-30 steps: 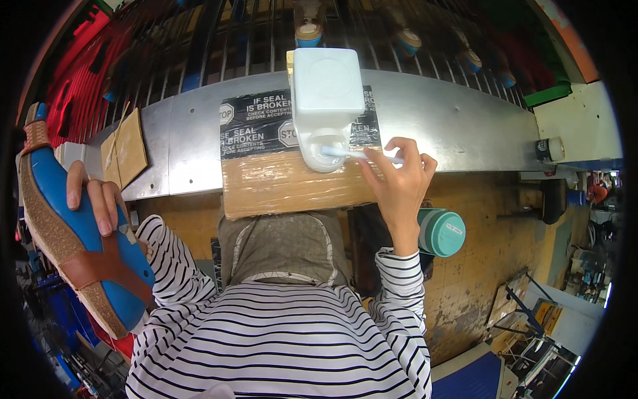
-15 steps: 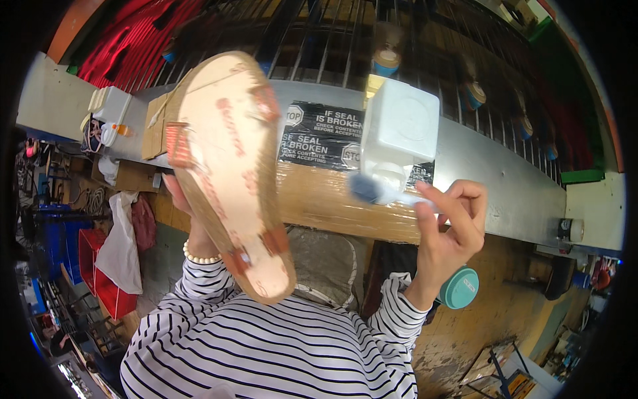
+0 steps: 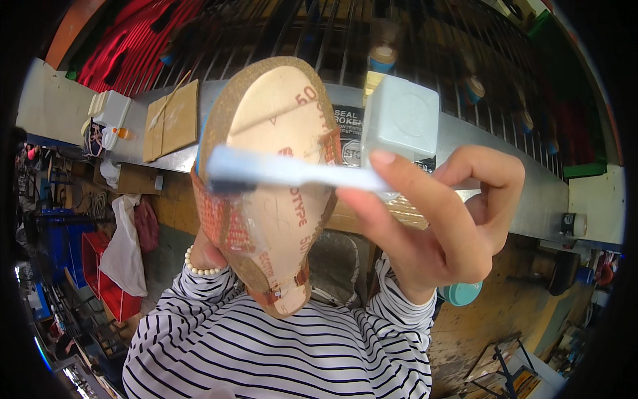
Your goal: The person repeatedly applies a white adhesive to the sole and strap of a blue sandal using a brush. They dip the brush into a container of glue and spread it across the sandal's surface, then place the sandal on a drying rack and repeat the process with another sandal.
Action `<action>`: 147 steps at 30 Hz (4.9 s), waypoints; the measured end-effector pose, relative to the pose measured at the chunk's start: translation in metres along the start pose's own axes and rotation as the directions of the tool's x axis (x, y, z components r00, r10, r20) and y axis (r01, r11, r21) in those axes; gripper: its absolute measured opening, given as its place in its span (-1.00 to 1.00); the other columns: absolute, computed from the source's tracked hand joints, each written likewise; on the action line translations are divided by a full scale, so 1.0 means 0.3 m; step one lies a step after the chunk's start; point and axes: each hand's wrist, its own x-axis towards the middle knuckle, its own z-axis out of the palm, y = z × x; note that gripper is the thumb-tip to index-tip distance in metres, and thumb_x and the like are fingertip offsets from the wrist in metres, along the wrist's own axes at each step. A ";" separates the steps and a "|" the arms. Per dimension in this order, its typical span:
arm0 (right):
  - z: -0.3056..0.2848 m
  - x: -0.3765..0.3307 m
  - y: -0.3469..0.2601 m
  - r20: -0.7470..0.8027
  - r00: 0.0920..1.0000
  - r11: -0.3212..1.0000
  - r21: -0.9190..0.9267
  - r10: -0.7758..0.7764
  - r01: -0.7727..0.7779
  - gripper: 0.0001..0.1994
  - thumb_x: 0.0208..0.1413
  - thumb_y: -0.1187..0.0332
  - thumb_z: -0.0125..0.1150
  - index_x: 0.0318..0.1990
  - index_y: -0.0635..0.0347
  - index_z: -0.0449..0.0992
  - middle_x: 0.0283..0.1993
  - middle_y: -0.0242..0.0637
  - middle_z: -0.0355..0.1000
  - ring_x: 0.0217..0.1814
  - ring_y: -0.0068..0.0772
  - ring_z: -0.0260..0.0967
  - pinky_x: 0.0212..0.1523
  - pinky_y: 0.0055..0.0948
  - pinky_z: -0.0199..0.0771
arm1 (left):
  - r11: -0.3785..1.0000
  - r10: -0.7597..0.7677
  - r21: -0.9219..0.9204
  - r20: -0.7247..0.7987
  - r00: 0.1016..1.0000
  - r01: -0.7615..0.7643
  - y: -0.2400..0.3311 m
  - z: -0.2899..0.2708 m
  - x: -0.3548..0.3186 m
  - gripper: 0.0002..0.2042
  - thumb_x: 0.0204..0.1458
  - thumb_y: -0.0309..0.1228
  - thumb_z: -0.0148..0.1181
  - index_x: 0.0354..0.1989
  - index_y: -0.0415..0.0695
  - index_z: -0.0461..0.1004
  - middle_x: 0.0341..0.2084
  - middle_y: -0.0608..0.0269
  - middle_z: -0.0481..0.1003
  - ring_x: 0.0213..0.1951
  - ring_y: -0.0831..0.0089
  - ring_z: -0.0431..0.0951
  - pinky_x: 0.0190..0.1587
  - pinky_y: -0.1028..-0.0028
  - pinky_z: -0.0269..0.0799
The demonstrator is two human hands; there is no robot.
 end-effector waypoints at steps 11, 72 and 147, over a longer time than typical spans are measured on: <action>0.006 0.029 0.044 -0.133 0.983 0.990 -0.043 0.129 -0.136 -0.72 -0.28 0.53 0.50 -0.29 0.27 0.69 -0.30 -0.39 0.22 -0.22 -0.46 0.18 -0.19 -0.50 0.23 | 0.939 0.194 0.247 0.201 0.960 -0.241 -0.023 -0.017 0.024 0.39 -0.63 0.41 0.51 0.36 -0.39 0.12 -0.08 0.05 0.59 -0.11 0.38 0.63 0.02 0.44 0.51; -0.042 -0.039 0.116 0.172 0.962 0.929 0.342 -0.213 0.145 -0.51 -0.58 0.07 0.64 -0.37 0.02 0.65 -0.29 -0.39 0.13 -0.31 -0.39 0.17 -0.33 -0.48 0.18 | 0.998 0.037 -0.043 -0.018 0.999 -0.038 0.092 0.083 0.084 -0.04 0.04 0.28 0.15 0.37 -0.31 0.09 0.22 0.05 0.31 0.27 0.31 0.28 0.30 0.28 0.18; -0.010 -0.160 0.119 0.280 0.957 0.772 0.589 0.081 -0.238 -0.49 -0.67 0.15 0.71 -0.35 0.01 0.76 -0.30 -0.47 0.15 -0.33 -0.52 0.14 -0.36 -0.60 0.11 | 0.800 0.553 0.092 -0.496 0.669 -0.593 -0.117 -0.169 0.226 0.00 -0.22 0.07 0.48 0.40 -0.11 0.15 0.39 0.11 0.14 0.45 0.11 -0.04 0.42 -0.14 -0.25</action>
